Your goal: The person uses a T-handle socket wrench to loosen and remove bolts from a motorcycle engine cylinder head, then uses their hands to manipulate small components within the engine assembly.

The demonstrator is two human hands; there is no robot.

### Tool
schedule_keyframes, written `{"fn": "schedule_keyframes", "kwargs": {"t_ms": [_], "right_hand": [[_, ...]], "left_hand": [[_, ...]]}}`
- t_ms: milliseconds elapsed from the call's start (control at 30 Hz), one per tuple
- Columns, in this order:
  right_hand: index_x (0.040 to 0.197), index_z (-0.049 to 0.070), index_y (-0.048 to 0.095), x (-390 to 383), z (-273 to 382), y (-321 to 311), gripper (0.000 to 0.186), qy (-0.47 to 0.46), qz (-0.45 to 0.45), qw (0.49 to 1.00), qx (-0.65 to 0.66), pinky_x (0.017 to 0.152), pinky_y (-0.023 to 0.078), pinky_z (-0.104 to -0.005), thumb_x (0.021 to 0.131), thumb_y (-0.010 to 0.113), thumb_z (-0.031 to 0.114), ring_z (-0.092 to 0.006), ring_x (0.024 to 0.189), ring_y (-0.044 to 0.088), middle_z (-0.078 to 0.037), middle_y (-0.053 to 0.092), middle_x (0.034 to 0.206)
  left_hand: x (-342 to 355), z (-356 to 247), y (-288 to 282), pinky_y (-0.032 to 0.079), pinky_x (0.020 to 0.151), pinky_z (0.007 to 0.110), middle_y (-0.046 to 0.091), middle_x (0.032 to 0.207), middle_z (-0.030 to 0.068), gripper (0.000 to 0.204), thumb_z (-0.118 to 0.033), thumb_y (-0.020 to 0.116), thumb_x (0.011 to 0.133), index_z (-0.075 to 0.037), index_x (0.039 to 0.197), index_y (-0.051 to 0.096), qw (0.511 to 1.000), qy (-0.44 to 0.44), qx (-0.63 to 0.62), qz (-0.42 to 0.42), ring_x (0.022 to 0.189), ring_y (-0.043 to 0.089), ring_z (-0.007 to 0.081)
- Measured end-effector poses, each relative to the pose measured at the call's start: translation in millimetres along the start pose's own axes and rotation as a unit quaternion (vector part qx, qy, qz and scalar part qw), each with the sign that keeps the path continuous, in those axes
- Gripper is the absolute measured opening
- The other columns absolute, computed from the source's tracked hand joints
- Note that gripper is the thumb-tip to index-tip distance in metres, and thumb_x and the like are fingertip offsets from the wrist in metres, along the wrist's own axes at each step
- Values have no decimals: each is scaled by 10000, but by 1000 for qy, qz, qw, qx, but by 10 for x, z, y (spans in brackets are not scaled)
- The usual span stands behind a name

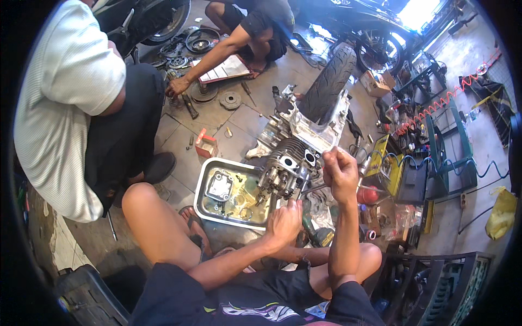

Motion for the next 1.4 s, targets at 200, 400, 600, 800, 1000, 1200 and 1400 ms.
{"fn": "schedule_keyframes", "kwargs": {"t_ms": [200,400,600,800,1000,1200,1400], "right_hand": [[678,-3,561,170,363,481,418,-32,45,971,-231,503,328,-338,895,657,341,-136,508,387,-76,448,514],[689,-9,564,307,394,874,410,-131,38,950,-280,569,426,-421,895,649,334,-367,572,547,-199,545,588],[775,-22,649,369,-2,794,510,0,18,977,-213,706,475,-453,874,610,476,-394,718,618,-239,630,723],[759,12,678,-224,303,318,423,-16,-30,993,-116,604,429,-315,893,634,411,-134,610,518,-63,581,626],[725,135,431,-950,-1047,-490,285,-13,-169,866,470,367,170,-254,967,518,257,-71,386,201,53,251,497],[695,144,384,-1122,-1623,-389,324,-59,-200,800,563,376,178,-264,963,522,263,-83,383,188,48,229,481],[700,143,376,-1028,-1498,-323,301,-105,-156,808,558,391,188,-263,971,497,194,-80,386,188,50,229,490]], "left_hand": [[-19,69,28,521,563,514,614,632,280,401,-284,390,1011,27,849,584,1000,-1,-14,-11,617,642,445],[-23,49,142,495,585,540,612,680,296,407,-285,394,1008,30,865,609,996,10,-81,-27,653,619,473],[-2,283,315,439,629,543,597,787,327,438,-294,391,1020,60,883,609,972,-67,-226,9,767,585,502],[-310,183,409,314,426,286,419,573,15,350,-345,361,1034,-92,809,452,836,-145,-517,111,443,361,122],[-456,404,758,297,407,240,414,578,-15,338,-334,369,1042,-107,799,430,825,-179,-524,114,445,360,67],[-414,685,834,314,420,234,407,590,-30,348,-323,356,1051,-105,788,422,863,-180,-461,103,461,371,63],[-274,727,832,273,415,223,342,593,-40,340,-337,349,1054,-126,790,385,882,-131,-445,79,473,318,50]]}}
Point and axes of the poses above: each hand's wrist, its own x-axis towards the middle knuckle, its own y-axis out of the palm, z = x × y, the point moved 6 cm from there along x, towards the middle knuckle
